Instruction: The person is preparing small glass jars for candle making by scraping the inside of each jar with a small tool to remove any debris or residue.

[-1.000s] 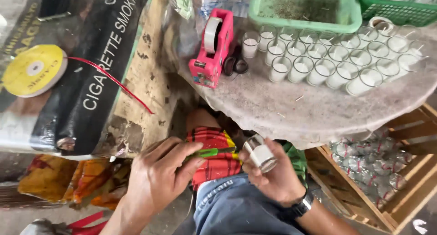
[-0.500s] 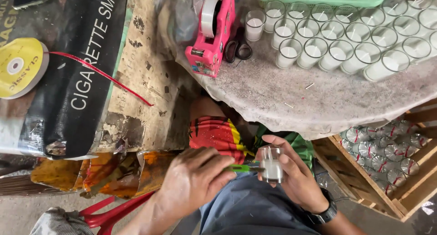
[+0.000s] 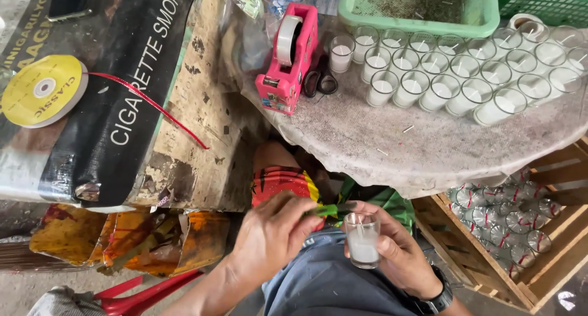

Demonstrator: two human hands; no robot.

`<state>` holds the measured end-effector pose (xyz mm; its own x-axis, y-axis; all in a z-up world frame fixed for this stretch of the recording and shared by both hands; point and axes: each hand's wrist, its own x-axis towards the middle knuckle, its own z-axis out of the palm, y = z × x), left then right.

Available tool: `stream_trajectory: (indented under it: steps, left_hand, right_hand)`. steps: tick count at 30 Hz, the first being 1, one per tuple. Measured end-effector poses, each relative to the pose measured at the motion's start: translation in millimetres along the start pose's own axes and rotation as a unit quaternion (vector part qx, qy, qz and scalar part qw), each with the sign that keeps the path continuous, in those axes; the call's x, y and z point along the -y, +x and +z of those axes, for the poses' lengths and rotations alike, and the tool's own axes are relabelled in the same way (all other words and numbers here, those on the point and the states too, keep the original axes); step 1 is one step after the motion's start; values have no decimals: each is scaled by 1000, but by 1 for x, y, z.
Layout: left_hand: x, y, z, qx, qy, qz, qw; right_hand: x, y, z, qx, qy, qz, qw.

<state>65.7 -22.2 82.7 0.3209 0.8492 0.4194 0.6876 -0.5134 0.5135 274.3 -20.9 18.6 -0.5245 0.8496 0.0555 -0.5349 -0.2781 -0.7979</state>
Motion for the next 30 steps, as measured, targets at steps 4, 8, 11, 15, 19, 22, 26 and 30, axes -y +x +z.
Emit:
stream_trajectory:
  steps: [4, 8, 11, 15, 19, 22, 26, 30]
  left_hand:
    - [-6, -4, 0, -15, 4, 62, 998]
    - [2, -4, 3, 8, 2, 14, 1000]
    - [-1, -2, -3, -23, 5, 30, 999]
    - [-11, -4, 0, 30, 39, 99, 994]
    - [7, -2, -1, -18, -11, -38, 999]
    - [-5, -3, -5, -21, -47, -8, 999]
    - [-14, -11, 4, 25, -36, 45, 998]
    - [-10, -11, 5, 24, -31, 29, 999]
  right_hand:
    - [6, 3, 6, -22, 25, 9, 999]
    - [5, 4, 8, -19, 9, -3, 1000]
    - [5, 6, 8, -24, -5, -12, 1000]
    - [4, 6, 7, -21, 27, 13, 999]
    - [1, 3, 8, -1, 6, -32, 999]
    - [4, 4, 11, -43, -30, -19, 998]
    - [14, 6, 23, -60, -161, -63, 983]
    - [21, 1, 29, -76, -266, -117, 954]
